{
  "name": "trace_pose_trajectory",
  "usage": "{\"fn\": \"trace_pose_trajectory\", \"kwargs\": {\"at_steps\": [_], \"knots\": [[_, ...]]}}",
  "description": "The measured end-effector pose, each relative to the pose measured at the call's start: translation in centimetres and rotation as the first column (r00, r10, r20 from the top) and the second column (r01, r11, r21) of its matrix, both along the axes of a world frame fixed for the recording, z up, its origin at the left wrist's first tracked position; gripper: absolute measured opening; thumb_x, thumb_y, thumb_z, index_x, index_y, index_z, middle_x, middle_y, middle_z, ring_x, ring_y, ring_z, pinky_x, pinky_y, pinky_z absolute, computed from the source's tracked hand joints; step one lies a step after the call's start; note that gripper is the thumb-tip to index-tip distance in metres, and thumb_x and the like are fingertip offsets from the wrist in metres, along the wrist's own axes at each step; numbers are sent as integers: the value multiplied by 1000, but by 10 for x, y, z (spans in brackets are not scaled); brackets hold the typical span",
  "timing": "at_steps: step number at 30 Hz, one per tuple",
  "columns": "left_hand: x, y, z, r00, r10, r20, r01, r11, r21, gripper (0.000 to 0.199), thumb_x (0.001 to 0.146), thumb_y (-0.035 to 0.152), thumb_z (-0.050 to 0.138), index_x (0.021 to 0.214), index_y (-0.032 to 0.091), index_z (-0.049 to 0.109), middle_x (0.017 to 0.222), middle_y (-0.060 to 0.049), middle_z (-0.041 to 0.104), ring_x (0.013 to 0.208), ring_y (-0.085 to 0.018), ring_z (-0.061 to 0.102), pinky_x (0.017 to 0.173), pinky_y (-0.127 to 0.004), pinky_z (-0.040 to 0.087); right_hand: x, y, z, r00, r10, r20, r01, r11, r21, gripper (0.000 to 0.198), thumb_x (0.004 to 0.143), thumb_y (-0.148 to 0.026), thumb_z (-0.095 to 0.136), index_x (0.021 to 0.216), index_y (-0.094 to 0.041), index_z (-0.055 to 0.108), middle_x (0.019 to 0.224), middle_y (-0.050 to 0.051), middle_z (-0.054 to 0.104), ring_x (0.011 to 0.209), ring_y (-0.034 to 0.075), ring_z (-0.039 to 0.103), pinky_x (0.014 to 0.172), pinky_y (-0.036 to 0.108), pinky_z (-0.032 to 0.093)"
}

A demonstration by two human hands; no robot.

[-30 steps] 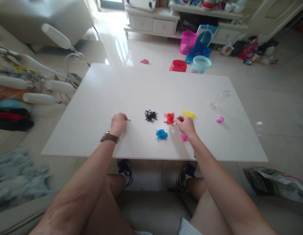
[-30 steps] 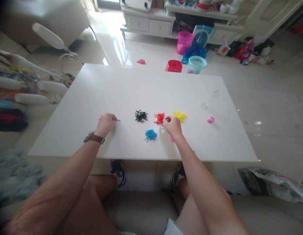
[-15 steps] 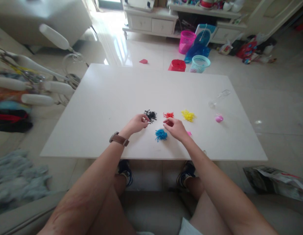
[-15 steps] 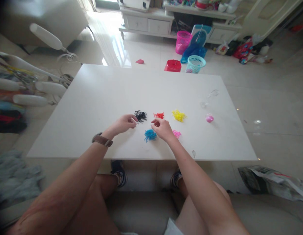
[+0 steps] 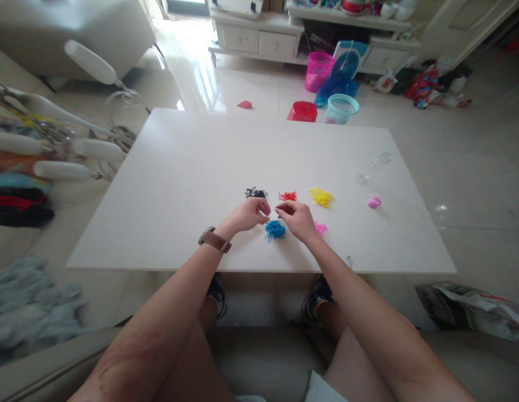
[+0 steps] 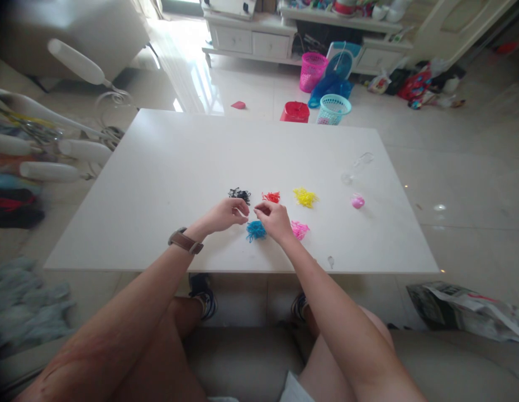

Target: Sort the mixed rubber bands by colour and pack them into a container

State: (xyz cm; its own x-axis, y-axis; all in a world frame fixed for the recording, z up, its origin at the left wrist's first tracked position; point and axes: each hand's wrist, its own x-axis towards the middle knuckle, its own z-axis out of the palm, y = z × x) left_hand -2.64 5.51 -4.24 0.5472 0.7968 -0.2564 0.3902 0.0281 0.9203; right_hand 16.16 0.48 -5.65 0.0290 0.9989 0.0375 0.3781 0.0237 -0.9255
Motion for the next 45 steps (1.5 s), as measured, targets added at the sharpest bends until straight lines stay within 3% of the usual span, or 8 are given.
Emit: {"fn": "trace_pose_trajectory", "kwargs": {"at_steps": [5, 14, 18, 23, 32, 35, 39, 45], "knots": [[4, 2, -2, 991, -117, 60, 107, 982, 154, 17, 70, 16, 73, 86, 16, 76, 111, -8, 72, 72, -12, 64, 64, -24, 50, 0, 1, -2, 996, -23, -82, 20, 999, -44, 15, 80, -31, 69, 86, -20, 77, 77, 4, 76, 72, 18, 70, 69, 30, 54], [4, 1, 3, 999, 36, 10, -37, 999, 35, 28, 71, 19, 78, 98, 15, 75, 64, -1, 68, 61, -14, 63, 58, -25, 46, 0, 3, -4, 983, -90, -159, 82, 995, -59, 25, 74, -31, 72, 97, -20, 72, 74, 1, 70, 70, 17, 67, 68, 31, 57], [4, 1, 4, 988, 117, 99, -112, 992, -52, 39, 66, 22, 84, 102, 14, 70, 64, -2, 69, 64, -17, 67, 57, -25, 46, -2, 2, -2, 993, -37, -114, 34, 999, -32, 13, 73, -25, 70, 85, -19, 71, 78, 3, 72, 71, 17, 67, 69, 31, 56], [5, 2, 6, 970, 166, 176, -153, 985, -83, 46, 59, 24, 88, 99, 13, 68, 74, -4, 71, 66, -16, 67, 63, -28, 50, -4, -1, 1, 990, 38, -134, -45, 998, -52, 19, 73, -25, 71, 91, -18, 74, 83, 5, 76, 75, 18, 70, 72, 32, 57], [4, 1, 12, 974, 178, 137, -166, 981, -96, 43, 64, 20, 84, 104, 12, 69, 80, -4, 71, 69, -15, 66, 63, -26, 49, -3, -4, 6, 994, 84, -71, -85, 996, -15, 13, 79, -29, 70, 85, -20, 78, 81, 4, 77, 76, 19, 72, 73, 31, 57], [1, 4, 8, 982, 184, 44, -183, 983, -25, 43, 71, 30, 82, 108, 13, 69, 82, -5, 72, 72, -17, 67, 67, -29, 51, 1, -2, 7, 999, 37, 7, -37, 999, -9, 12, 80, -28, 70, 83, -20, 78, 80, 4, 78, 74, 19, 72, 72, 31, 57], [-7, 11, -4, 944, 248, -216, -197, 952, 235, 39, 81, 35, 73, 113, 14, 69, 107, -12, 73, 97, -25, 69, 89, -36, 53, 10, 4, 6, 996, -62, 58, 63, 998, -17, 13, 77, -29, 71, 83, -19, 78, 80, 5, 78, 73, 19, 71, 72, 32, 56], [-10, 12, -16, 922, 195, -335, -51, 918, 394, 41, 84, 27, 67, 123, 12, 66, 140, -18, 60, 134, -32, 53, 117, -43, 38, 25, 9, 13, 984, -159, 81, 161, 987, -17, 14, 75, -30, 70, 78, -18, 77, 74, 4, 76, 69, 19, 69, 70, 31, 55]]}}
